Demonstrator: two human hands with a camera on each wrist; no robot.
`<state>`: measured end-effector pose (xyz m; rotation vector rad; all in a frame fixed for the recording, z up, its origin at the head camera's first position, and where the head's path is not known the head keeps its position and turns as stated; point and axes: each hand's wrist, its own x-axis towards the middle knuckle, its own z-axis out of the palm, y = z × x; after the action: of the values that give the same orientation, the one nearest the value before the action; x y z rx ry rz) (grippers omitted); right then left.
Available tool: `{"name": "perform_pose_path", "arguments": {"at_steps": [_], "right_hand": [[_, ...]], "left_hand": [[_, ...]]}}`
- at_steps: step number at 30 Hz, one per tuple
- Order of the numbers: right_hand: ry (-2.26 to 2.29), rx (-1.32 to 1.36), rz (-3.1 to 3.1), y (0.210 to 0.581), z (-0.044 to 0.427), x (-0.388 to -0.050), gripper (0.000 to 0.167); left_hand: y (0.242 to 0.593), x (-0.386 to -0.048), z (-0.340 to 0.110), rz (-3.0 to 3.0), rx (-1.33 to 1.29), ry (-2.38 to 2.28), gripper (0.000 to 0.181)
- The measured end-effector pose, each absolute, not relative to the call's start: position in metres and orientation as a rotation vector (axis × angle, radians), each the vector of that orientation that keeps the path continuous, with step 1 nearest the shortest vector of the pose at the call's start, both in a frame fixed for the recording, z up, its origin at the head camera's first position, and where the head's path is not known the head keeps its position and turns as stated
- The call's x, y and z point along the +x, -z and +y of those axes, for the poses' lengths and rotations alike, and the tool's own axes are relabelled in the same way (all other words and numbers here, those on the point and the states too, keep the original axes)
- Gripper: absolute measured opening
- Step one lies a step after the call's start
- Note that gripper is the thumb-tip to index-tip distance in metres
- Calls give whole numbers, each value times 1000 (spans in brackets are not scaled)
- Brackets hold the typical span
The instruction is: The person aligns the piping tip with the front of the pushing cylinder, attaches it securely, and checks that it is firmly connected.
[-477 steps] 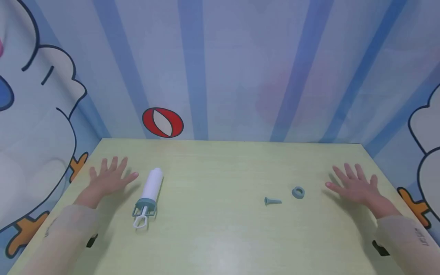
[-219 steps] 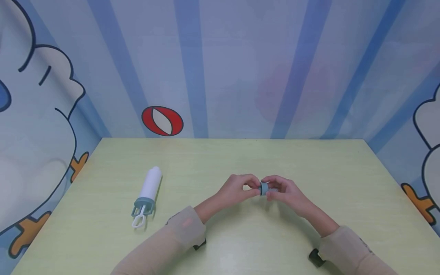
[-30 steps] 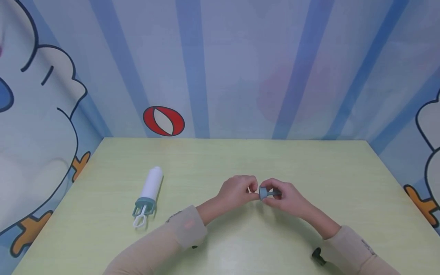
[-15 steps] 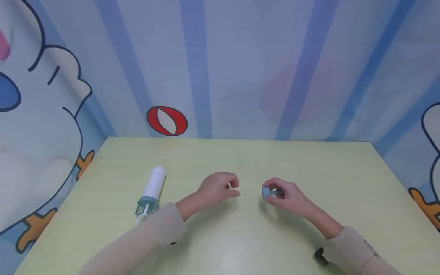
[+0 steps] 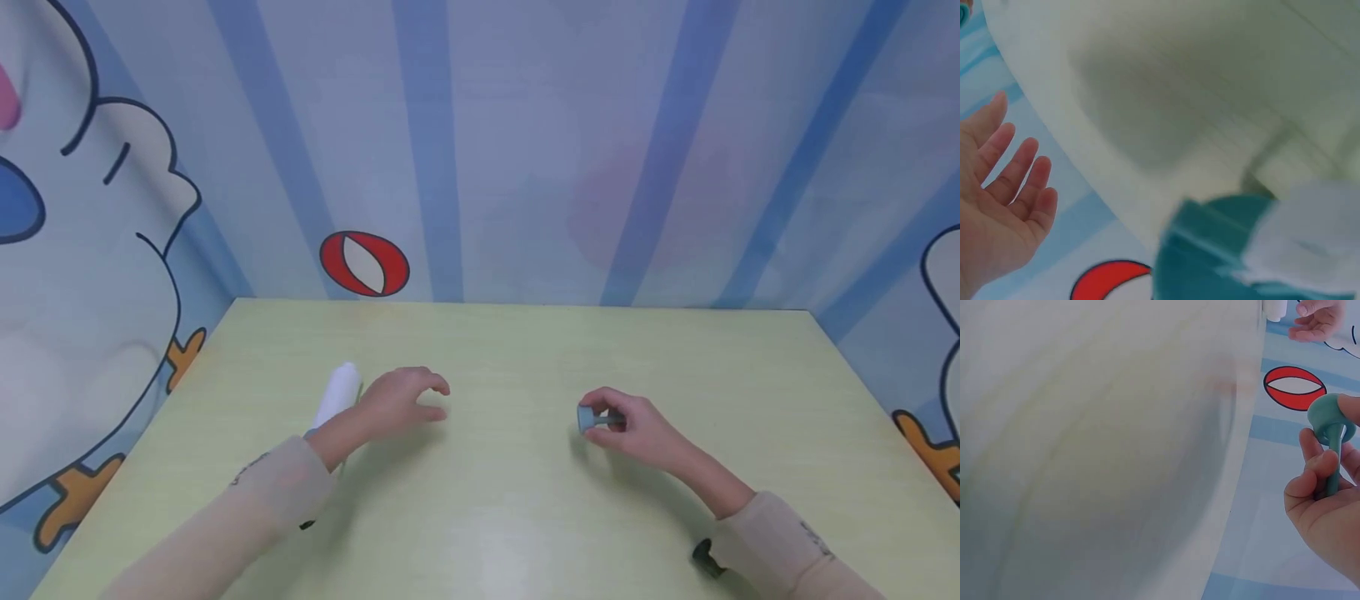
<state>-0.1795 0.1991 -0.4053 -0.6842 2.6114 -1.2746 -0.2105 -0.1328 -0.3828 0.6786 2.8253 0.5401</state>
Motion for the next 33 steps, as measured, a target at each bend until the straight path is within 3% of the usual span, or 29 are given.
{"name": "perform_pose_path", "arguments": {"at_steps": [7, 21, 33], "right_hand": [[1264, -678, 2605, 404, 201, -179, 33], [1273, -681, 2593, 407, 205, -180, 34], [1281, -652, 2593, 408, 207, -180, 33]], "left_hand": [[378, -215, -169, 2887, 576, -553, 41], [397, -213, -222, 2865, 212, -634, 86], [398, -207, -229, 2825, 64, -681, 80]]}}
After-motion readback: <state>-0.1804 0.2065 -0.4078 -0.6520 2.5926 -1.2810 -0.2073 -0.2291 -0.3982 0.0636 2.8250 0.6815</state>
